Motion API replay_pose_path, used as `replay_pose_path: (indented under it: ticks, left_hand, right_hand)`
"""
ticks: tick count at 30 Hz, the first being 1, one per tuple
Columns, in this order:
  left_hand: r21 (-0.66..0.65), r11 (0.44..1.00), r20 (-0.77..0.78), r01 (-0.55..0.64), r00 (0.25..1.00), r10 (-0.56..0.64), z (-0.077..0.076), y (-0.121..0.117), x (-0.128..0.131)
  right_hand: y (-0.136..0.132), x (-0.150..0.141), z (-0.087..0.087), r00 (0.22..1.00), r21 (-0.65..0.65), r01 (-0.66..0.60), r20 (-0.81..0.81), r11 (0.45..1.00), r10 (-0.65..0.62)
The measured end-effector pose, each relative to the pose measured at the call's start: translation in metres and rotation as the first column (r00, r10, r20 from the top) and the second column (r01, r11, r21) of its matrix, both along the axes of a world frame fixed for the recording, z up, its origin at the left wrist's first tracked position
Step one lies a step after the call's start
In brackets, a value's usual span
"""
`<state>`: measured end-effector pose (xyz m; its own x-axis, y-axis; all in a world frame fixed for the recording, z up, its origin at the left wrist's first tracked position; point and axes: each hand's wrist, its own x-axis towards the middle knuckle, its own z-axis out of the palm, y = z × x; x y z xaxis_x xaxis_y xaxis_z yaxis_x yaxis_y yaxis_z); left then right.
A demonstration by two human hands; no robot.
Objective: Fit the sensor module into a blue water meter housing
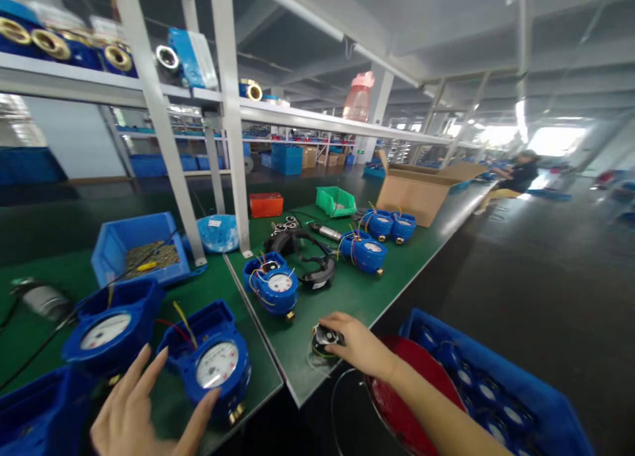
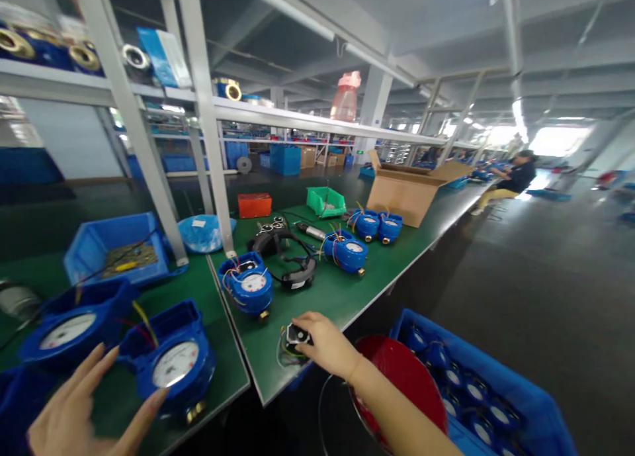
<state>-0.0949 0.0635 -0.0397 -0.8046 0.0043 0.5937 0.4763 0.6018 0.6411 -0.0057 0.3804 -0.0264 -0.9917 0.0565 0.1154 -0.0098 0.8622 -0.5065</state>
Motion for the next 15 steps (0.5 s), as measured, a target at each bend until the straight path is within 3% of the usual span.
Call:
replay_pose_path:
  ticks: [2,5,10,15]
  left_hand:
    - [0.024,0.998,0.023,-0.053,0.998,0.053,0.000,-0.003,-0.007]
    - [0.198,0.977,0.163,-0.081,0.985,0.049,0.004,-0.006,-0.024]
    - [0.366,0.923,0.300,0.116,0.924,-0.235,0.027,0.002,-0.054]
    - [0.467,0.846,0.340,0.257,0.831,-0.440,0.037,0.001,-0.048]
  right_hand:
    - [-0.003,0.000,0.008,1.000,-0.003,0.013,0.026,1.000,-0.013]
    - [-0.014,0.002,0.027,0.999,-0.021,-0.007,0.050,1.000,0.008]
    - [-0.042,-0.001,0.067,0.993,-0.044,-0.117,0.002,0.992,0.117]
    - [-0.073,-0.022,0.089,0.968,0.042,-0.211,-0.129,0.977,0.215]
